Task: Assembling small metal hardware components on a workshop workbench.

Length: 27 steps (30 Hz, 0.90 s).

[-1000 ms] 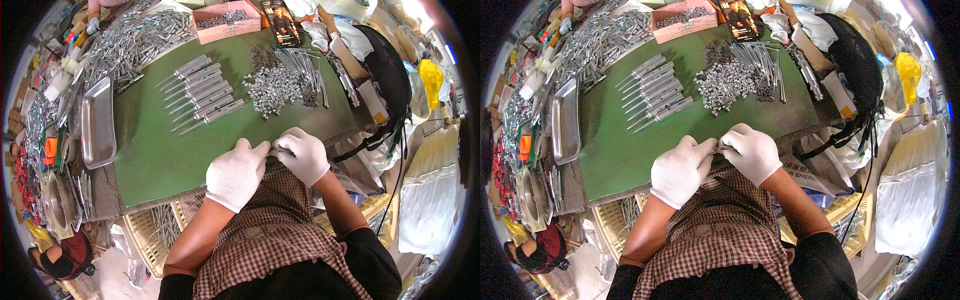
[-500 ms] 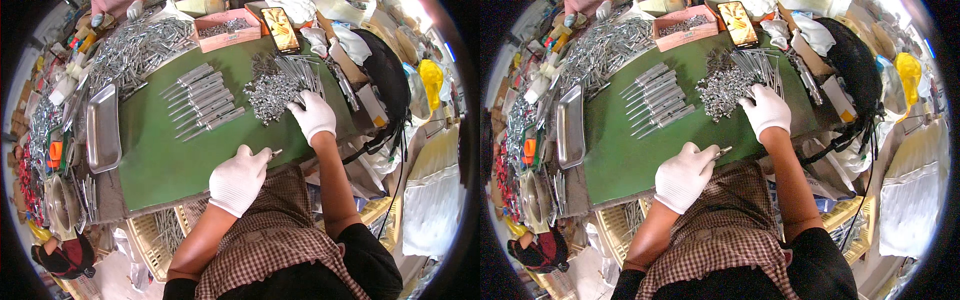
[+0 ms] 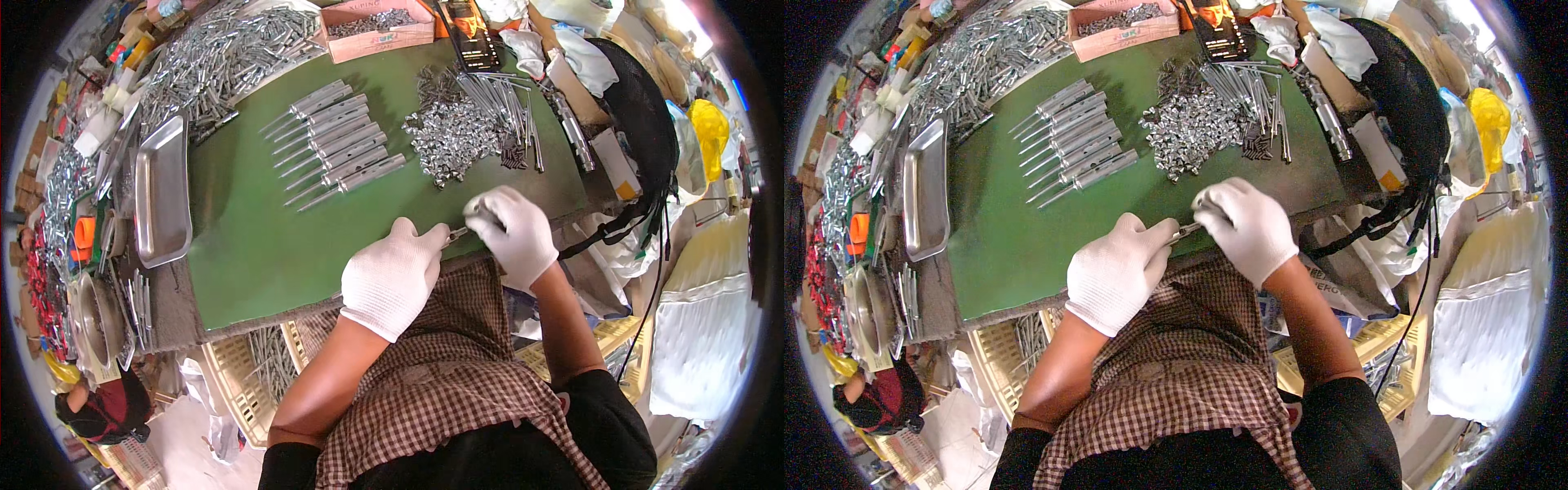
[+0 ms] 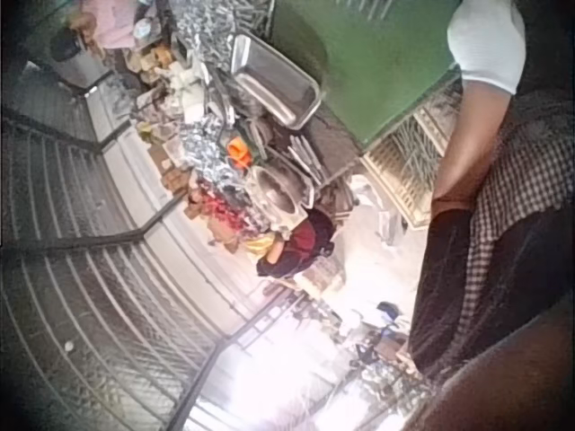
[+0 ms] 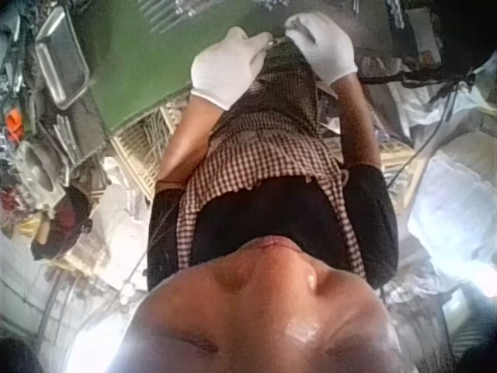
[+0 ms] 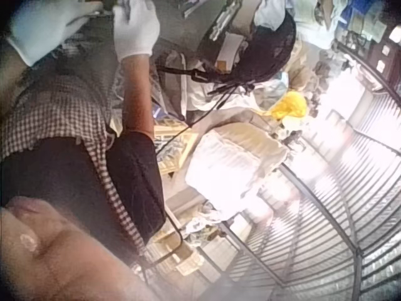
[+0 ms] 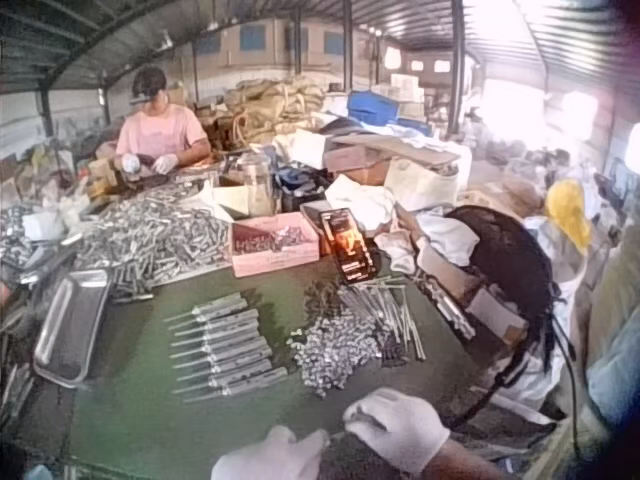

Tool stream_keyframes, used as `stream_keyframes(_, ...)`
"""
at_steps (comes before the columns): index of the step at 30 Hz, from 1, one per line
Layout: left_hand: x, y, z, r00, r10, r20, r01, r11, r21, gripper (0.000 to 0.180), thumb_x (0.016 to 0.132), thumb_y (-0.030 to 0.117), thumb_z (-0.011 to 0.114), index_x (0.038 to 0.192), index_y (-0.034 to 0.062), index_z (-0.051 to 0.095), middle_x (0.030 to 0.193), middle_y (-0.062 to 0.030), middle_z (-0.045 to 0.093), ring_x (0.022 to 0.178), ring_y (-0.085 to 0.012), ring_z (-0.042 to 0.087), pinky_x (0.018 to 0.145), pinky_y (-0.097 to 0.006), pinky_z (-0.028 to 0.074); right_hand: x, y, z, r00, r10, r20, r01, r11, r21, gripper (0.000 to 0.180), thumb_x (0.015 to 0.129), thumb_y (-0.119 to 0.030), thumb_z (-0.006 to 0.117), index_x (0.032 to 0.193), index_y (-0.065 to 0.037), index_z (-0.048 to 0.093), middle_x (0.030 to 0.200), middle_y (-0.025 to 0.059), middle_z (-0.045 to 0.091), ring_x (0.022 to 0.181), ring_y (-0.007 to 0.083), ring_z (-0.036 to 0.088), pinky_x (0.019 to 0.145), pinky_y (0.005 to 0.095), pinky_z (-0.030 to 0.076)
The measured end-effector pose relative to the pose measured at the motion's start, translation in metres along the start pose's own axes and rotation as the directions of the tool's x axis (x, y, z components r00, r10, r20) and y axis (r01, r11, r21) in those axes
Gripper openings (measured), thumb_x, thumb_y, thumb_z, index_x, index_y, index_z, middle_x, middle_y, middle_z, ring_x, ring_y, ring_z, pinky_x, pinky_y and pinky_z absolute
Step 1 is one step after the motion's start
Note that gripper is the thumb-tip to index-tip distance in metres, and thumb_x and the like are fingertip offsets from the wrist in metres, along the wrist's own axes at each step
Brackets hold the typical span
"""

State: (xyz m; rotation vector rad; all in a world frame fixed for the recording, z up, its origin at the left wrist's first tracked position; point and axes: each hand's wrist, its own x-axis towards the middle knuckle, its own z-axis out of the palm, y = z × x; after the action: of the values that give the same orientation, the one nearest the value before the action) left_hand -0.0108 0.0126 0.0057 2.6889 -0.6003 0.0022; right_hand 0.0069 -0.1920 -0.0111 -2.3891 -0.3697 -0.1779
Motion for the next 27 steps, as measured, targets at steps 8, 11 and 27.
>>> stream_keyframes(8, -0.001, 0.001, -0.002, 1.000, -0.009, 0.023, 0.010, 1.000, -0.019, 0.021, 0.089, 0.024, 0.062, 0.109, 0.0204, 0.067, 0.083, -0.0092, 0.058, 0.061, -0.0294, 0.063, 0.055, -0.041, 0.052, -0.011, -0.018, 0.014, 1.000, -0.018, 0.019, 0.019, 1.000, -0.008, 0.008, 0.083, -0.014, 0.069, 0.089, -0.010, 0.064, 0.087, 0.0101, 0.065, 0.080, 0.0328, 0.065, 0.067, 0.0425, 0.052)
stream_keyframes(11, -0.001, -0.001, 0.002, 1.000, 0.011, -0.007, -0.011, 1.000, -0.013, 0.023, 0.088, 0.023, 0.063, 0.110, 0.0196, 0.067, 0.083, -0.0090, 0.057, 0.059, -0.0292, 0.062, 0.054, -0.040, 0.051, -0.014, -0.019, 0.013, 0.999, 0.044, 0.011, -0.043, 0.998, -0.050, 0.009, 0.084, -0.016, 0.068, 0.090, -0.011, 0.064, 0.088, 0.0107, 0.065, 0.080, 0.0340, 0.065, 0.067, 0.0433, 0.051)
stream_keyframes(27, -0.007, -0.007, 0.012, 0.983, 0.145, -0.114, -0.125, 0.979, 0.163, 0.029, 0.087, 0.023, 0.066, 0.116, 0.0256, 0.066, 0.077, -0.0061, 0.051, 0.051, -0.0240, 0.057, 0.046, -0.036, 0.048, 0.008, -0.026, -0.012, 0.928, -0.055, 0.369, 0.180, 0.932, -0.314, 0.015, 0.087, -0.020, 0.063, 0.090, -0.007, 0.056, 0.085, 0.0142, 0.061, 0.077, 0.0373, 0.064, 0.068, 0.0471, 0.051)
